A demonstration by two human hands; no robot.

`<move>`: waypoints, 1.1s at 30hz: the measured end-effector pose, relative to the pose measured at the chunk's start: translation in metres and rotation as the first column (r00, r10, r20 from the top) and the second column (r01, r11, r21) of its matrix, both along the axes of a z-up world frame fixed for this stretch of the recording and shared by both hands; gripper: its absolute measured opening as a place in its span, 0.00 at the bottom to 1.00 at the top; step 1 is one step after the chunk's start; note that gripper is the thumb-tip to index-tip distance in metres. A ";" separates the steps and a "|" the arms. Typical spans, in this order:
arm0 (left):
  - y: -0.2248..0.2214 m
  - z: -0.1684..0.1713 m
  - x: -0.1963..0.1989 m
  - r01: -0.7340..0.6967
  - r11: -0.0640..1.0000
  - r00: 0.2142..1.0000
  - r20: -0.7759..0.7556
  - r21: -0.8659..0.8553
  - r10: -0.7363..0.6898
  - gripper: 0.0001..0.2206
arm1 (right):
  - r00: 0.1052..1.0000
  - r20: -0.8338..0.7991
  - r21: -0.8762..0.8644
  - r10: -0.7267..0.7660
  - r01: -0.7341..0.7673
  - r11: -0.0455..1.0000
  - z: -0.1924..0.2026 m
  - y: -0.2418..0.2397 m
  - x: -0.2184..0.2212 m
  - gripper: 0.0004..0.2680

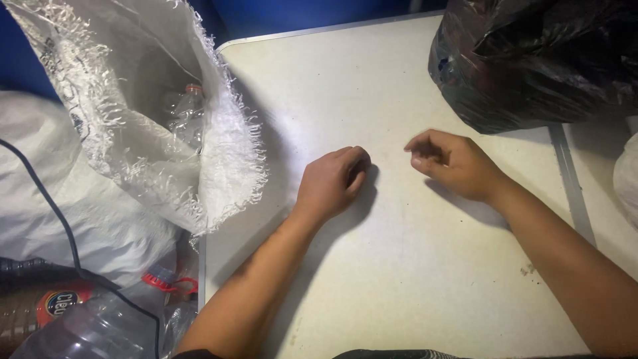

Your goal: The person repeatedly takes plastic bottles from a white sack, unscrews the caps, and places the bottles into a black bag. The caps are placed on the table or into the black bag. The person handles the bottles one at a time, unscrewing the lids and transferring the bodies to the bag.

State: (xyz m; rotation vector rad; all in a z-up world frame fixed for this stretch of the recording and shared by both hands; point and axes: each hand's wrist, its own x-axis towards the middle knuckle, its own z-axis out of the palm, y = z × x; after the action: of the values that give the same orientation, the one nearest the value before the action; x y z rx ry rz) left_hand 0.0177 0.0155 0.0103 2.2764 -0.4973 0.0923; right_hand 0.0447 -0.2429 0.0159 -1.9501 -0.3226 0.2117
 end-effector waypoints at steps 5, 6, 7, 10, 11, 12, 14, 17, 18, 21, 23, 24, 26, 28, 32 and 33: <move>-0.004 0.005 -0.001 -0.010 0.999 0.999 -0.032 0.034 0.011 0.07 | 0.995 -0.064 -0.263 0.072 -0.087 0.961 -0.004 -0.042 -0.009 0.08; -0.004 0.005 -0.001 -0.011 0.999 0.999 -0.031 0.036 0.012 0.07 | 0.995 -0.063 -0.262 0.073 -0.087 0.961 -0.005 -0.042 -0.008 0.08; -0.005 0.005 0.000 -0.013 0.999 0.999 -0.029 0.040 0.014 0.07 | 0.994 -0.093 -0.196 0.054 -0.071 0.978 -0.005 -0.043 -0.008 0.08; -0.005 0.006 0.000 -0.007 0.998 0.999 -0.034 0.056 0.009 0.07 | 0.993 -0.115 -0.186 0.006 -0.027 0.982 -0.002 -0.038 -0.010 0.09; -0.006 0.007 0.000 -0.003 0.998 0.999 -0.038 0.059 0.005 0.07 | 0.994 -0.103 -0.250 -0.021 -0.005 0.968 0.000 -0.035 -0.011 0.09; -0.006 0.008 0.000 0.002 0.998 0.999 -0.036 0.061 0.000 0.07 | 0.995 -0.100 -0.249 -0.026 0.000 0.968 0.001 -0.036 -0.011 0.09; -0.007 0.009 0.001 -0.013 0.995 0.998 -0.057 0.096 0.019 0.07 | 0.995 -0.102 -0.206 -0.014 -0.008 0.979 0.002 -0.037 -0.011 0.08; -0.007 0.010 0.002 -0.006 0.996 0.997 -0.077 0.085 0.013 0.06 | 0.991 -0.131 -0.207 -0.010 -0.017 0.978 0.000 -0.037 -0.009 0.08; -0.007 0.009 0.002 -0.009 0.996 0.997 -0.073 0.086 0.015 0.06 | 0.992 -0.127 -0.206 -0.007 -0.019 0.978 -0.001 -0.037 -0.008 0.08; -0.005 0.009 0.002 0.013 0.998 1.000 -0.026 0.060 -0.011 0.07 | 0.993 -0.118 -0.202 0.005 -0.029 0.979 0.000 -0.037 -0.009 0.08; -0.004 0.011 0.001 0.026 0.998 0.999 -0.041 0.065 -0.024 0.07 | 0.990 -0.140 -0.268 -0.016 -0.023 0.963 0.003 -0.035 -0.009 0.08; -0.004 0.011 0.002 0.028 0.997 0.999 -0.034 0.065 -0.026 0.07 | 0.991 -0.133 -0.269 -0.018 -0.019 0.963 0.003 -0.035 -0.009 0.08; -0.004 0.011 0.001 0.026 0.998 0.997 -0.071 0.058 -0.022 0.06 | 0.990 -0.143 -0.178 0.011 -0.036 0.983 0.003 -0.036 -0.010 0.08; -0.004 0.011 0.001 0.019 0.997 0.995 -0.097 0.077 -0.011 0.07 | 0.989 -0.147 -0.189 0.001 -0.030 0.981 0.003 -0.036 -0.010 0.08; -0.003 0.004 0.005 0.060 0.992 0.994 -0.093 0.110 -0.049 0.07 | 0.990 -0.139 -0.188 0.027 -0.053 0.981 -0.001 -0.039 -0.013 0.08; -0.002 0.006 0.000 0.066 0.992 0.993 -0.105 0.105 -0.054 0.07 | 0.988 -0.151 -0.192 0.022 -0.051 0.980 0.002 -0.036 -0.015 0.08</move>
State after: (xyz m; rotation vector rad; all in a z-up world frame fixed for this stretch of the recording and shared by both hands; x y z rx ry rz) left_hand 0.0182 0.0133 0.0164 2.3563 -0.5281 -0.0824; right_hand 0.0295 -0.2786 0.0174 -2.1088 -0.2468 0.4241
